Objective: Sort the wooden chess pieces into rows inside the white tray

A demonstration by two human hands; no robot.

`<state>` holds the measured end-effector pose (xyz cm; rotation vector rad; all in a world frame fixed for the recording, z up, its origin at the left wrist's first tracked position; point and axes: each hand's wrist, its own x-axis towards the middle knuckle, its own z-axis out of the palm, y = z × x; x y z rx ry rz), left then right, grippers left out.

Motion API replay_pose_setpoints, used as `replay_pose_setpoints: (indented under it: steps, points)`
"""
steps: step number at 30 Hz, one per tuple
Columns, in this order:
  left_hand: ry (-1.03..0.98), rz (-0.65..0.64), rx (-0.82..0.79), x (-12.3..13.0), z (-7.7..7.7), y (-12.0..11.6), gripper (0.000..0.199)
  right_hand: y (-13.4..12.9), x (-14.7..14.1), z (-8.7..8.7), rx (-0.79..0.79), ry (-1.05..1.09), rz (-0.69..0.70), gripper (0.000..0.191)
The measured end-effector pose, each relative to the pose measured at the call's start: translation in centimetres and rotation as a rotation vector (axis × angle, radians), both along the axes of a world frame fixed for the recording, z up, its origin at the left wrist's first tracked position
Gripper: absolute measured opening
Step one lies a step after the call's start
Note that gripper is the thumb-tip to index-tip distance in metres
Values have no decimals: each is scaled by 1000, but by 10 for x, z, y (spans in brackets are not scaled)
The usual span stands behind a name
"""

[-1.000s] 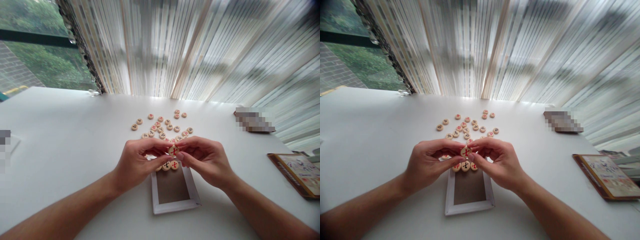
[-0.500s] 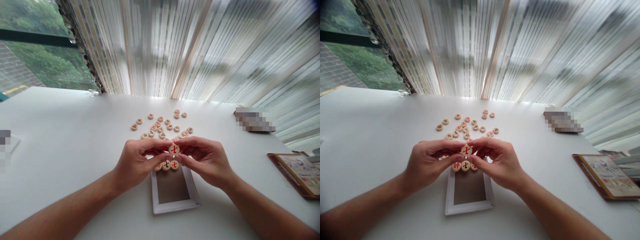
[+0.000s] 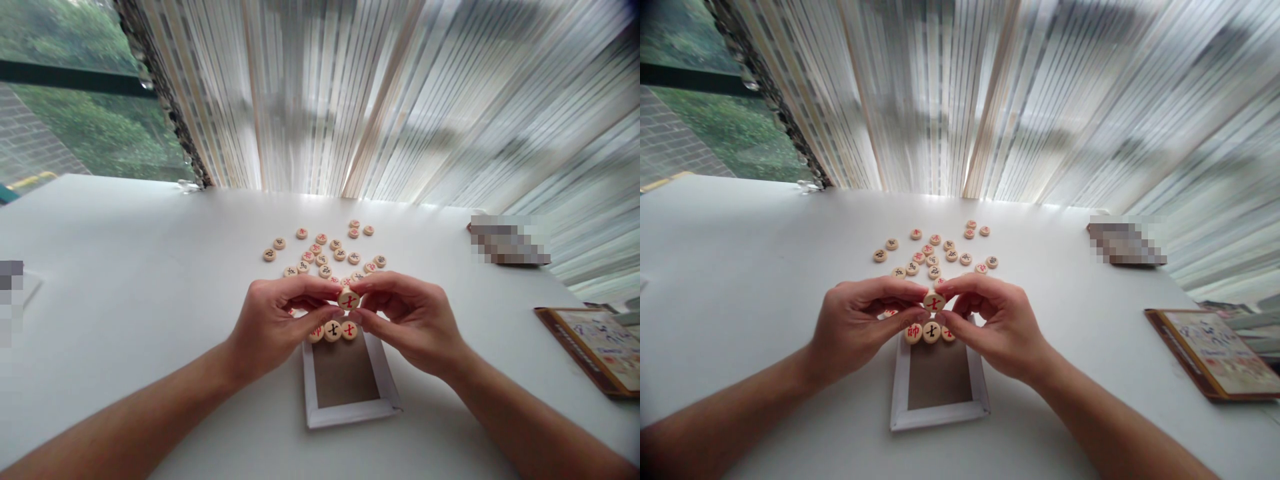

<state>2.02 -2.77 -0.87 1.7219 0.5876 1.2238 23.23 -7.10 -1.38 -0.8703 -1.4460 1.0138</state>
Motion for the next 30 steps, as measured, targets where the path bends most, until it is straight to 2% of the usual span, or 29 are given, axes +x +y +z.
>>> replay_pose_setpoints:
  steps: [7,15,23,30]
  points:
    - [-5,-10,6,-1,-1,0,31,0,0,2,-13,5,1,29]
    - [46,-19,-44,-1,1,2,21,0,1,1,-32,-15,-19,30]
    - [62,-78,-68,0,4,1,12,-1,1,1,-104,-24,-18,21]
    - [44,-162,-117,-1,-1,-1,35,0,-2,8,-214,-11,24,21]
